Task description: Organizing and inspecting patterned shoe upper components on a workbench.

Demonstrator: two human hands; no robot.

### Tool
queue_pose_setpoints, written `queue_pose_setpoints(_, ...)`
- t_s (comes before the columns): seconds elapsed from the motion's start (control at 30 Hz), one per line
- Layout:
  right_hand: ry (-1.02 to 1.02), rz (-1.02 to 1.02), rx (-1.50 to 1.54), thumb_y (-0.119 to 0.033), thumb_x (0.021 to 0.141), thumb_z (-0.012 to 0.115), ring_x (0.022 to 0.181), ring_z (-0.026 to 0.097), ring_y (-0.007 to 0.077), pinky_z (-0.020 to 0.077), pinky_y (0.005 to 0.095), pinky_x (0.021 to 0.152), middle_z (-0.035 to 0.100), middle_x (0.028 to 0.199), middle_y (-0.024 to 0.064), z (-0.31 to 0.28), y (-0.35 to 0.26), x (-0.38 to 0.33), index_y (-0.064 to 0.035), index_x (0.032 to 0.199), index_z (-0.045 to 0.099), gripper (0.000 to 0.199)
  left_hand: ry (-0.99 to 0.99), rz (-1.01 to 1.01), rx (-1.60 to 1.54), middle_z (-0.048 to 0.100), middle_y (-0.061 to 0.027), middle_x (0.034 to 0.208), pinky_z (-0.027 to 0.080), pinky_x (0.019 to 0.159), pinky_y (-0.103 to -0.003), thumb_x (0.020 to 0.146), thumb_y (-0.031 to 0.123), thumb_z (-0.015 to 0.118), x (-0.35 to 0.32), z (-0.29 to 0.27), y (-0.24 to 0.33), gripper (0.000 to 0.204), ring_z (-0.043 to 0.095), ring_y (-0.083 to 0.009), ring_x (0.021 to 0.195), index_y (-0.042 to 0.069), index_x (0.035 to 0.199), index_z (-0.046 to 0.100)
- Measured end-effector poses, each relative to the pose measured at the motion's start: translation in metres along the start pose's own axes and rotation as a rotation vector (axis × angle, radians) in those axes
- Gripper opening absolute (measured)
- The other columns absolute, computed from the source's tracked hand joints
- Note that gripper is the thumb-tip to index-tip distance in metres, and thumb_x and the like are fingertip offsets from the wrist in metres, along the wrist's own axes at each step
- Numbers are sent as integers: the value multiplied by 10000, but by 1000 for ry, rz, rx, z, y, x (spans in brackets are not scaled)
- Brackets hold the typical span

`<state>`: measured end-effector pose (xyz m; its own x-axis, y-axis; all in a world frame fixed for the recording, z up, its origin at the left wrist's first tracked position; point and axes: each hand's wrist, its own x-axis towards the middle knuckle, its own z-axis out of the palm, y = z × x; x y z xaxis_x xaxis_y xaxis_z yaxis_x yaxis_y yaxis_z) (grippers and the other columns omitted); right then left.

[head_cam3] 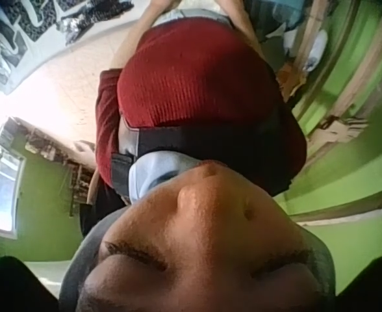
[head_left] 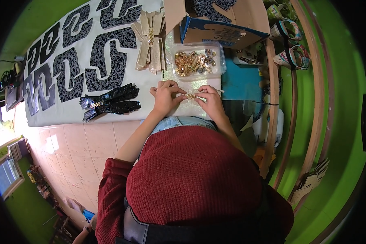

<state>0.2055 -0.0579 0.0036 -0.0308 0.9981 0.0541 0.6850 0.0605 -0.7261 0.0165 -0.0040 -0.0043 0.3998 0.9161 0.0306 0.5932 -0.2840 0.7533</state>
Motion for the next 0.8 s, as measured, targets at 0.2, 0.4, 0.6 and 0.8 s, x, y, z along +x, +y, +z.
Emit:
queue_pose_setpoints(0.2, 13, -6, -53, -62, 662, 723, 827, 577, 227, 461, 309, 735, 585, 919, 74, 2, 2, 1, -39, 858, 695, 199, -7, -23, 24, 534, 18, 861, 223, 834, -363, 597, 256, 787, 1, -1, 4, 224, 413, -202, 926, 182, 800, 728)
queue_pose_setpoints(0.4, -6, 24, -33, -58, 665, 718, 849, 578, 240, 458, 313, 748, 589, 914, 80, 2, 1, 1, -42, 866, 698, 203, -4, -9, -11, 537, 22, 867, 200, 832, -381, 601, 262, 787, 1, 1, -1, 215, 414, -198, 929, 185, 793, 727)
queue_pose_setpoints(0.6, -48, -13, 9, -53, 691, 706, 811, 592, 235, 471, 311, 705, 598, 891, 92, -5, 2, 6, -36, 865, 696, 175, -17, -28, 24, 539, 24, 872, 204, 820, -379, 610, 279, 779, 1, -3, 4, 212, 421, -198, 931, 190, 796, 727)
queue_pose_setpoints(0.8, -78, 276, 63, -113, 683, 713, 743, 612, 255, 473, 340, 697, 612, 832, 88, -9, -22, 18, -62, 800, 691, 129, -20, -40, 70, 551, 32, 884, 208, 830, -410, 617, 298, 770, 1, -1, 2, 202, 442, -204, 927, 215, 796, 725)
